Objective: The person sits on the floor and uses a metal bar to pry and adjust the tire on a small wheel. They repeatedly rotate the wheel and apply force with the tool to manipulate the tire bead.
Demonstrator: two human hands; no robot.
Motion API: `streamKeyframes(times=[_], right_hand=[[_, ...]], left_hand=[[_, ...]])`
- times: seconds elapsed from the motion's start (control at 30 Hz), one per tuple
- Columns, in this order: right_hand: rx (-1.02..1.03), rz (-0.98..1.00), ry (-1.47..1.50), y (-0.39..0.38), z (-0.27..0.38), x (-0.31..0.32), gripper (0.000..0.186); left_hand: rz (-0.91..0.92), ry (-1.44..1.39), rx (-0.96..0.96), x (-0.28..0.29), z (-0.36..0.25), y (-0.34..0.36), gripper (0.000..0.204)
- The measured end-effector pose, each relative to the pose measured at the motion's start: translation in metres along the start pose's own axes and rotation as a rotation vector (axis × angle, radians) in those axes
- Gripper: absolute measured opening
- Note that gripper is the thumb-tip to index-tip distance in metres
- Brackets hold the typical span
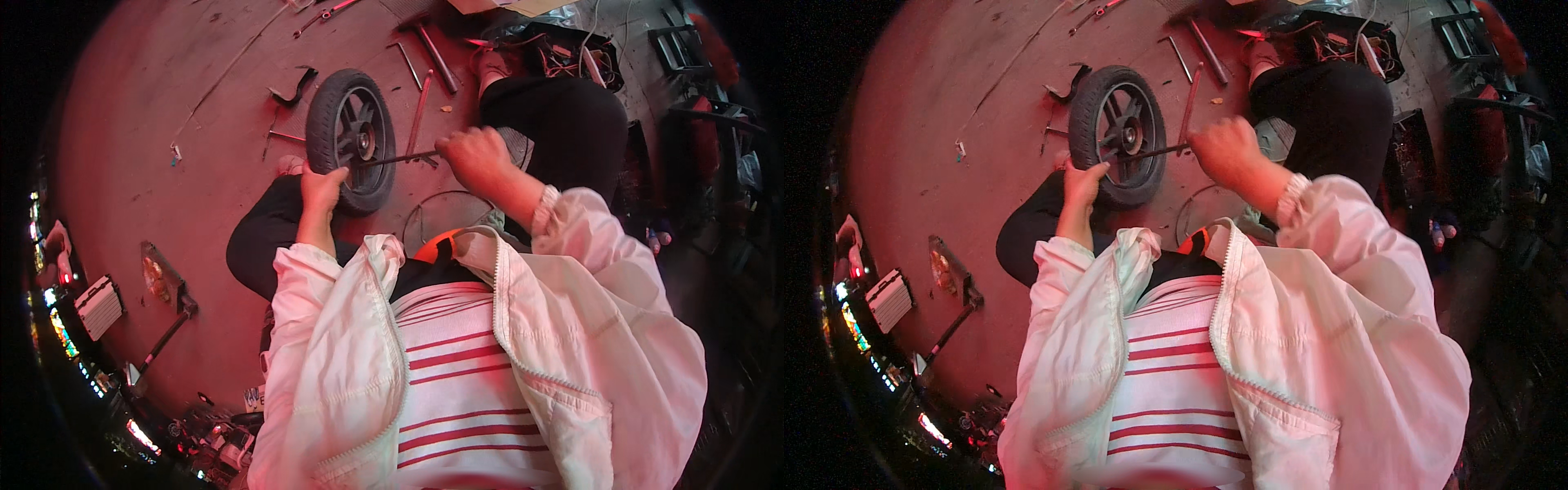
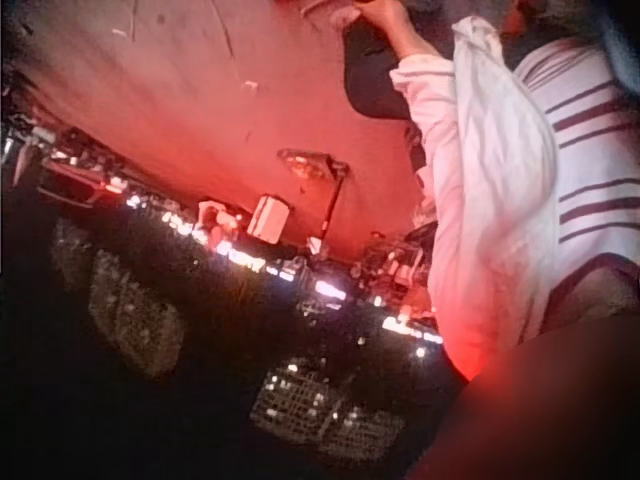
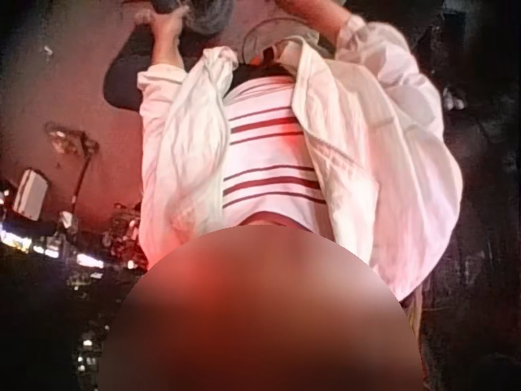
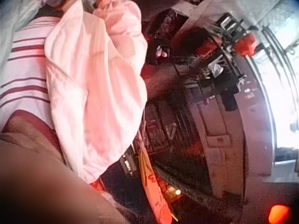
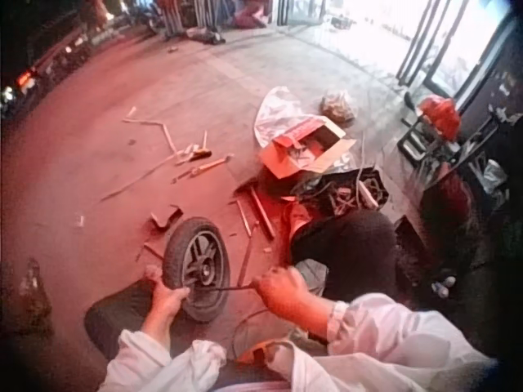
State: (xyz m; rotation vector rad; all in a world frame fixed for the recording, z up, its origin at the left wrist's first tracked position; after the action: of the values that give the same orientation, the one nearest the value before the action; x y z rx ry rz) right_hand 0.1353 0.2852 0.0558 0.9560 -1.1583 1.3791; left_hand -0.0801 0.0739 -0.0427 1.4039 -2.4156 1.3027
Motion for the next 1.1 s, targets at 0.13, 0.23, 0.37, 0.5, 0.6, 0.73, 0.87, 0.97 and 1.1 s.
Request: streamKeyframes(times=[0.13, 0.23, 0.37, 0.5, 0.6, 0.73, 0.87, 0.97, 1.1], right_hand=[[0.166, 0.047, -0.296, 0.045, -0.003, -0.013, 0.008], [0.288, -0.015, -0.187, 0.060, -0.006, -0.023, 0.008], [0.337, 0.099, -0.168, 0.076, -0.002, -0.040, 0.011], [0.426, 0.025, -0.232, 0.082, 0.008, -0.033, 0.006], [0.438, 0.045, -0.249, 0.089, 0.009, -0.042, 0.007], [0.478, 0.033, -0.219, 0.096, 0.004, -0.045, 0.006], [0.452, 0.041, -0.158, 0.103, 0.001, -0.056, 0.007], [0.386, -0.029, -0.155, 0.107, 0.005, -0.081, 0.007], [0.353, 0.015, -0.218, 0.113, 0.017, -0.098, 0.012]], left_hand=[[0.080, 0.008, -0.019, -0.005, 0.006, -0.025, 0.064], [0.100, 0.091, -0.017, -0.001, 0.017, -0.028, 0.065], [0.188, 0.018, -0.027, 0.000, 0.022, -0.034, 0.065], [0.188, 0.021, -0.011, 0.002, 0.019, -0.040, 0.066], [0.189, 0.042, 0.005, 0.001, 0.012, -0.042, 0.067], [0.187, 0.055, -0.003, 0.002, 0.023, -0.034, 0.068], [0.179, 0.092, 0.006, 0.004, 0.034, -0.028, 0.069], [0.162, 0.108, -0.037, -0.001, 0.022, -0.036, 0.069], [0.142, 0.131, -0.039, 0.000, 0.017, -0.038, 0.068]])
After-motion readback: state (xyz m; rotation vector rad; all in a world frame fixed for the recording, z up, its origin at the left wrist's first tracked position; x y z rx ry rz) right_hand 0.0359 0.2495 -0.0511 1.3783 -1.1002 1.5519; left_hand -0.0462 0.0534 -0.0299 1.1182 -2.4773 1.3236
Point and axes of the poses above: each hand's wrist, its own y-axis towards the middle knuckle, its own x-axis out of the back of the hand, z = x × y, the point moved 5 cm from there along y, towards the middle knuckle, and after that the axes turned 15 degrees about x, right-handed, at the moved point
